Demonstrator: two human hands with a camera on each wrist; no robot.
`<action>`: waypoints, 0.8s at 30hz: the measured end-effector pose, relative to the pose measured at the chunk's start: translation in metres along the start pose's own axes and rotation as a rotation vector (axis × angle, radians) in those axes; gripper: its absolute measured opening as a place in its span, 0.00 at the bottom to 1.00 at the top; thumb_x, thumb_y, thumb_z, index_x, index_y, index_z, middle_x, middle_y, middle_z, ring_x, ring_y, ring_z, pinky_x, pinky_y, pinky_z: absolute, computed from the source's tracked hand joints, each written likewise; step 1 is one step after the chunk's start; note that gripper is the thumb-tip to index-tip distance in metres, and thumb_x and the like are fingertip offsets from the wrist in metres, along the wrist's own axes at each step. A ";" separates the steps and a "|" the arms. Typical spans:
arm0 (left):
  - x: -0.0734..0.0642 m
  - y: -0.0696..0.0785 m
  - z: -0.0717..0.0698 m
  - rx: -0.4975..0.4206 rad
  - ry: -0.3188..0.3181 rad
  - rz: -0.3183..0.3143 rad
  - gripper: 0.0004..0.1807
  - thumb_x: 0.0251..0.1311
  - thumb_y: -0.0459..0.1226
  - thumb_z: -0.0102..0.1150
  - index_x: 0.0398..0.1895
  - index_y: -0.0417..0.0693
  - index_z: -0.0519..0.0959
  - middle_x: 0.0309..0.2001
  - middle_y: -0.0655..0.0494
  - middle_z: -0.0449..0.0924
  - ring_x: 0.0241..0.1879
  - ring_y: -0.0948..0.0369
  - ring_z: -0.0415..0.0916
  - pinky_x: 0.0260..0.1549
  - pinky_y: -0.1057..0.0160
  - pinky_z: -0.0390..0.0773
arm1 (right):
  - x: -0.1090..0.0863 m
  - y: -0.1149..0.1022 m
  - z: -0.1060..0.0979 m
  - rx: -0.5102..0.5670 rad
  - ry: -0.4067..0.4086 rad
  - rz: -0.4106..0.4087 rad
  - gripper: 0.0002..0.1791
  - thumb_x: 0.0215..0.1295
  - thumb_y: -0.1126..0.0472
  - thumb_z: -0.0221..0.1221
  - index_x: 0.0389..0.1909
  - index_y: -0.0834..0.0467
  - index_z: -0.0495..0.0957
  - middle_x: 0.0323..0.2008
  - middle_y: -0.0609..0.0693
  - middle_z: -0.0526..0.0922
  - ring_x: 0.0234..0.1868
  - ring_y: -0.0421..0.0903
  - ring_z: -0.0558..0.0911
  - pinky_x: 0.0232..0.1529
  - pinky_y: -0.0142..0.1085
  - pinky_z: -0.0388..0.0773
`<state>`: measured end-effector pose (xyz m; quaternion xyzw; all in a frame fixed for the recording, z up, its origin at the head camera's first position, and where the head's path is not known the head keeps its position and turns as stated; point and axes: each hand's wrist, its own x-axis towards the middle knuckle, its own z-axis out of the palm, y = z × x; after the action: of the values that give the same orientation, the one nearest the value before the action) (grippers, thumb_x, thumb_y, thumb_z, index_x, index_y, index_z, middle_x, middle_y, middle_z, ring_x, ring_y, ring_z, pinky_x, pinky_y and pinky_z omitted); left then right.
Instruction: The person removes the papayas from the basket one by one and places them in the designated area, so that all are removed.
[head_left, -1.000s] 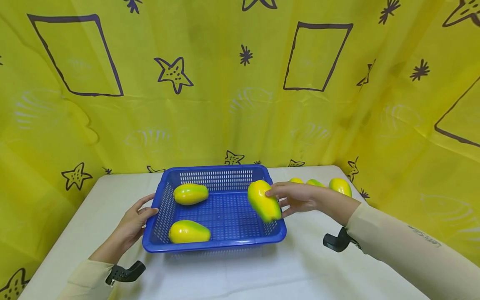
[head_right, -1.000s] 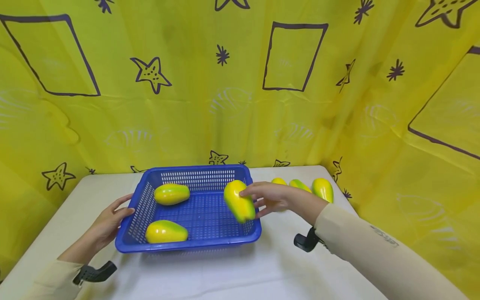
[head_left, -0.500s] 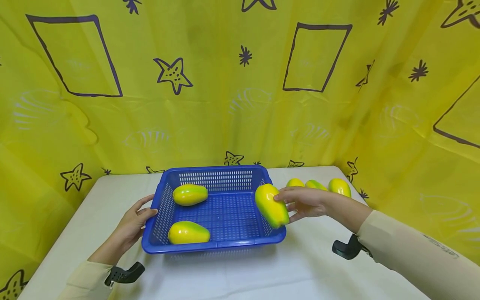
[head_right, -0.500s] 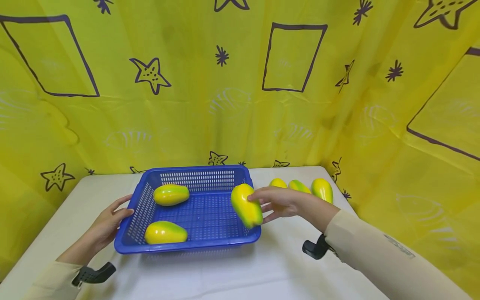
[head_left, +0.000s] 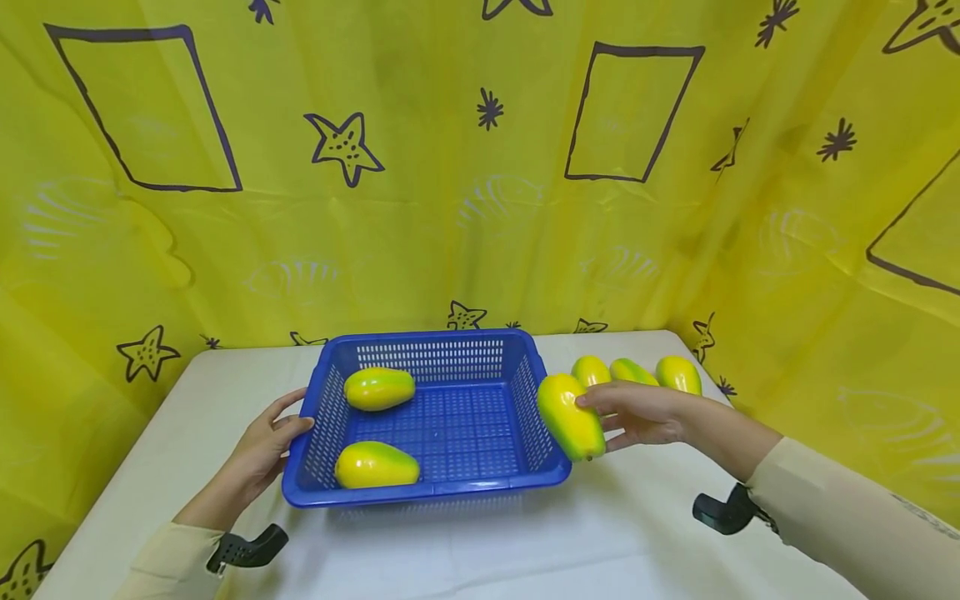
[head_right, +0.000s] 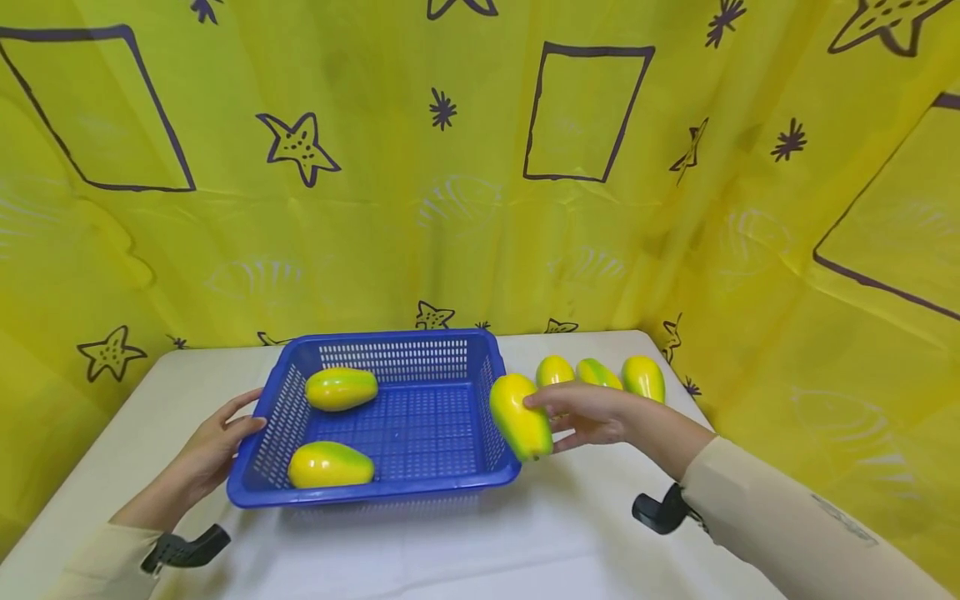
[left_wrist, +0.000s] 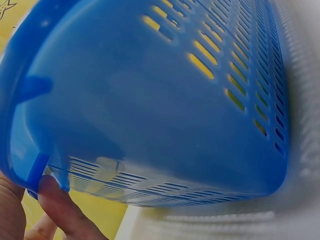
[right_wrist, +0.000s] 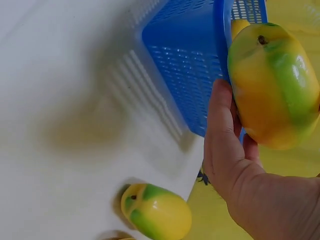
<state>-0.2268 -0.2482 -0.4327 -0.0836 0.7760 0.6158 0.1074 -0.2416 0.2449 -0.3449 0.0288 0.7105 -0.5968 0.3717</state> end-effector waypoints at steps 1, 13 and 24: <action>0.000 0.000 0.000 -0.003 0.000 -0.002 0.40 0.70 0.39 0.51 0.79 0.49 0.44 0.61 0.37 0.72 0.44 0.61 0.79 0.46 0.54 0.84 | -0.001 0.001 -0.002 -0.001 0.004 0.001 0.33 0.71 0.54 0.54 0.69 0.66 0.57 0.55 0.57 0.73 0.54 0.54 0.78 0.56 0.50 0.79; -0.001 0.001 0.000 -0.010 -0.006 -0.012 0.40 0.69 0.41 0.52 0.79 0.50 0.44 0.65 0.33 0.67 0.45 0.61 0.79 0.46 0.52 0.84 | -0.009 0.014 -0.014 0.054 -0.006 -0.002 0.35 0.71 0.55 0.54 0.71 0.67 0.52 0.55 0.58 0.72 0.53 0.53 0.78 0.57 0.51 0.78; -0.001 0.001 0.001 0.005 -0.001 -0.003 0.40 0.70 0.40 0.50 0.79 0.49 0.43 0.64 0.32 0.67 0.45 0.60 0.79 0.46 0.53 0.84 | -0.009 0.026 -0.016 0.135 0.025 -0.032 0.30 0.70 0.56 0.54 0.66 0.65 0.57 0.54 0.58 0.72 0.52 0.53 0.79 0.57 0.52 0.78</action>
<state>-0.2262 -0.2476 -0.4321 -0.0841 0.7774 0.6138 0.1088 -0.2303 0.2696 -0.3609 0.0498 0.6737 -0.6486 0.3506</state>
